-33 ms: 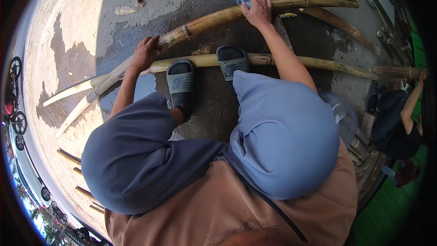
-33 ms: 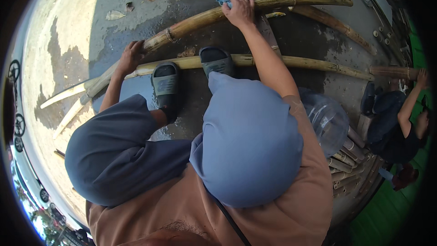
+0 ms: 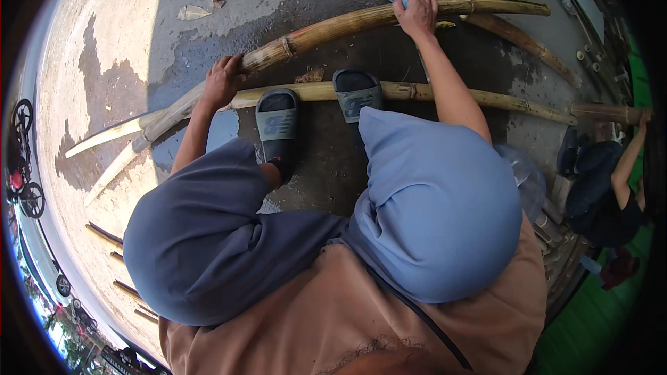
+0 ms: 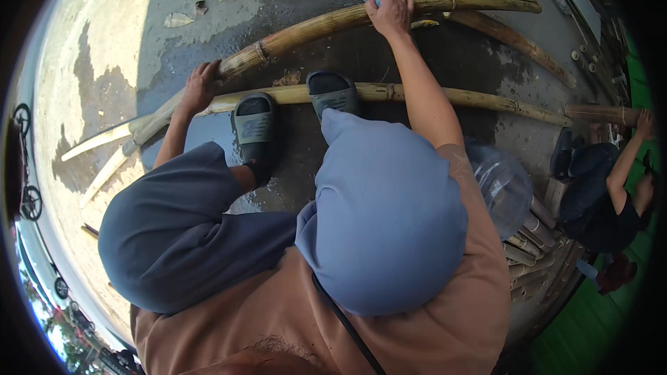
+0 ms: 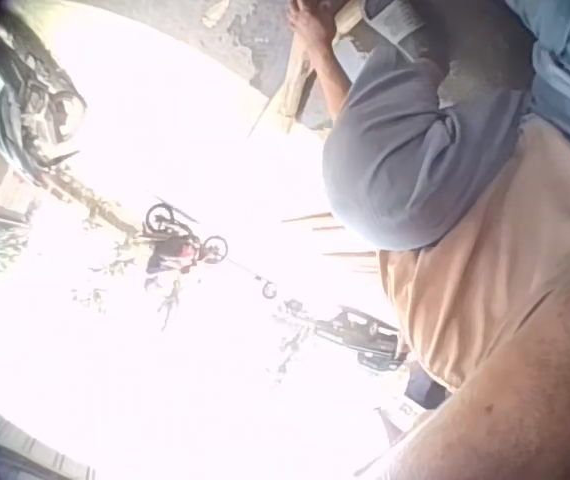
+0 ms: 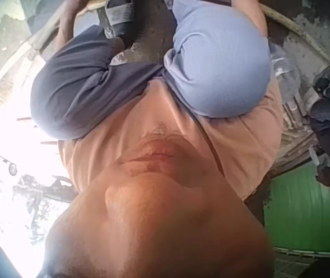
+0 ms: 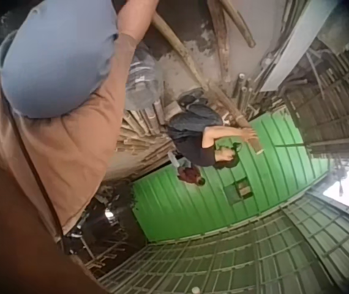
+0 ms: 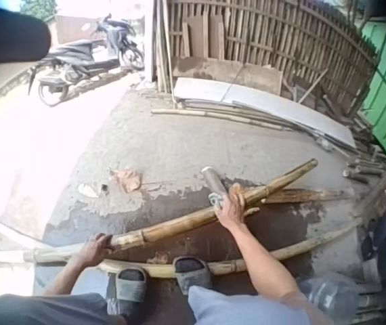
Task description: Cleaning and preparing bamboo stalks using a cloth and water.
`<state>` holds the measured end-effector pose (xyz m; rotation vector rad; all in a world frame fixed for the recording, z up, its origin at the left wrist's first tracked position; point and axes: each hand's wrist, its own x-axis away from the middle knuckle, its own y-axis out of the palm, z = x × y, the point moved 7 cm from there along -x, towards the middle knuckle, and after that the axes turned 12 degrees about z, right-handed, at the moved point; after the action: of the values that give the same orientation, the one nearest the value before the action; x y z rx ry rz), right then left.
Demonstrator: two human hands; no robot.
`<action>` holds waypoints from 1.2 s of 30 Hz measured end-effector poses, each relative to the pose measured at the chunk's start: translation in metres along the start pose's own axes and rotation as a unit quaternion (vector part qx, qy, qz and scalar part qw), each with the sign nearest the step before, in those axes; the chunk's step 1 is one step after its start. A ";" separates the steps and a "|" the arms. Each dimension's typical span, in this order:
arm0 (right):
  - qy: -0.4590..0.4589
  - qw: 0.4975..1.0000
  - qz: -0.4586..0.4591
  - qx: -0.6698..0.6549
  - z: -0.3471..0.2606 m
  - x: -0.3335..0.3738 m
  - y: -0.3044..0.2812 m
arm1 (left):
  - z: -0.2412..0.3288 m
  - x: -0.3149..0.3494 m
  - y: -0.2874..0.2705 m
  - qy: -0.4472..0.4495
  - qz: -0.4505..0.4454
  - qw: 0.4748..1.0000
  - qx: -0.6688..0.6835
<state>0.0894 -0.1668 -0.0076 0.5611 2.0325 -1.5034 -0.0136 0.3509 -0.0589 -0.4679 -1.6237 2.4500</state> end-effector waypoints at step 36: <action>-0.077 0.966 0.015 -0.248 -0.203 0.031 0.032 | 0.028 -0.052 0.007 -0.047 -0.001 0.994 -0.095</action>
<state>0.0490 0.0372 -0.0052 0.2591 2.1523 -0.9289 0.0254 0.3081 -0.0471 -0.3812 -1.9039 2.3604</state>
